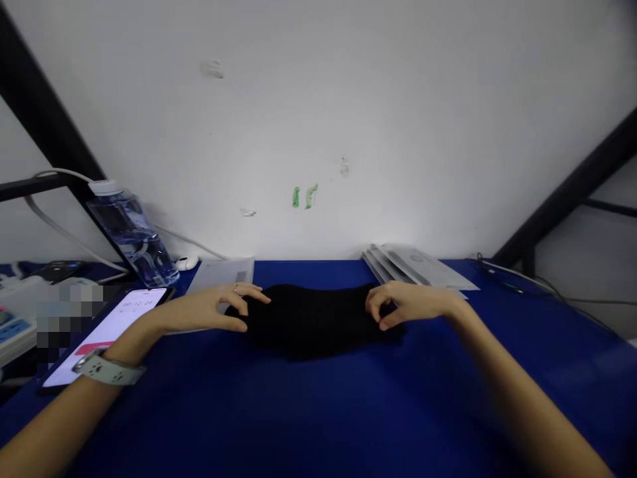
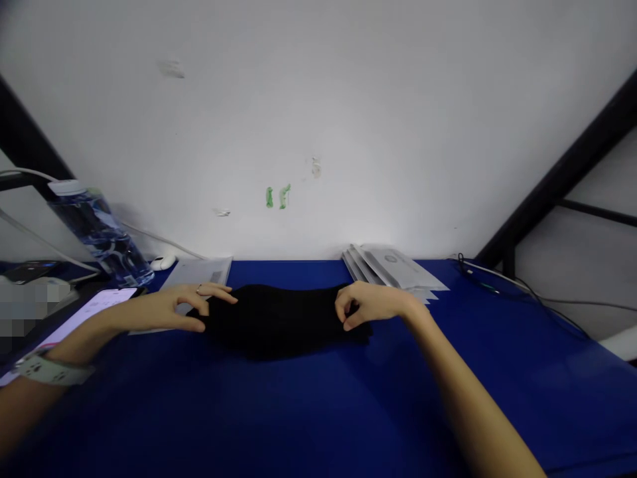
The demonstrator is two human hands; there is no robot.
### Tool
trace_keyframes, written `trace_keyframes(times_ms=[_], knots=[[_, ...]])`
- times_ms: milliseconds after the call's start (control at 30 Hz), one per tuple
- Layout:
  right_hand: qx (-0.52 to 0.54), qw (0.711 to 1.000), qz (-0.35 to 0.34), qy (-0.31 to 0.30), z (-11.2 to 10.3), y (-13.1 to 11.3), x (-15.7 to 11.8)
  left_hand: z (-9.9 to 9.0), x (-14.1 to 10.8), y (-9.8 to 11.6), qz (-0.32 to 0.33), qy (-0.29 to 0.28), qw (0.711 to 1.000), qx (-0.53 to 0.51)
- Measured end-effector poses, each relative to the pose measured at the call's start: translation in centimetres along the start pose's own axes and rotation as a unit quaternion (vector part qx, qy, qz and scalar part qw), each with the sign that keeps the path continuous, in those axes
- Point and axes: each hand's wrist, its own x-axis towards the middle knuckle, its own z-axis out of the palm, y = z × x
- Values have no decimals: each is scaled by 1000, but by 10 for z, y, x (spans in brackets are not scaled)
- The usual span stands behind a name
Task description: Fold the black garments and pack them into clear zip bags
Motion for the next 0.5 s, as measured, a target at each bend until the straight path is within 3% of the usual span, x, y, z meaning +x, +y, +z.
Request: trace_keyframes(times_ms=[67, 133, 267, 367, 433, 500], knots=[[39, 999, -9, -13, -10, -13, -12, -6, -6, 9, 0, 10, 998, -59], [49, 999, 14, 18, -22, -24, -22, -12, -9, 14, -7, 43, 993, -113], [-39, 983, 81, 162, -46, -34, -18, -18, 4, 6, -36, 176, 974, -136], [-193, 925, 160, 285, -53, -26, 11, -18, 29, -14, -70, 270, 954, -112], [-275, 879, 219, 324, -48, -18, 34, -13, 48, -29, -105, 330, 934, -88], [-306, 850, 240, 354, -36, -12, 52, -6, 63, -39, -143, 404, 902, -46]])
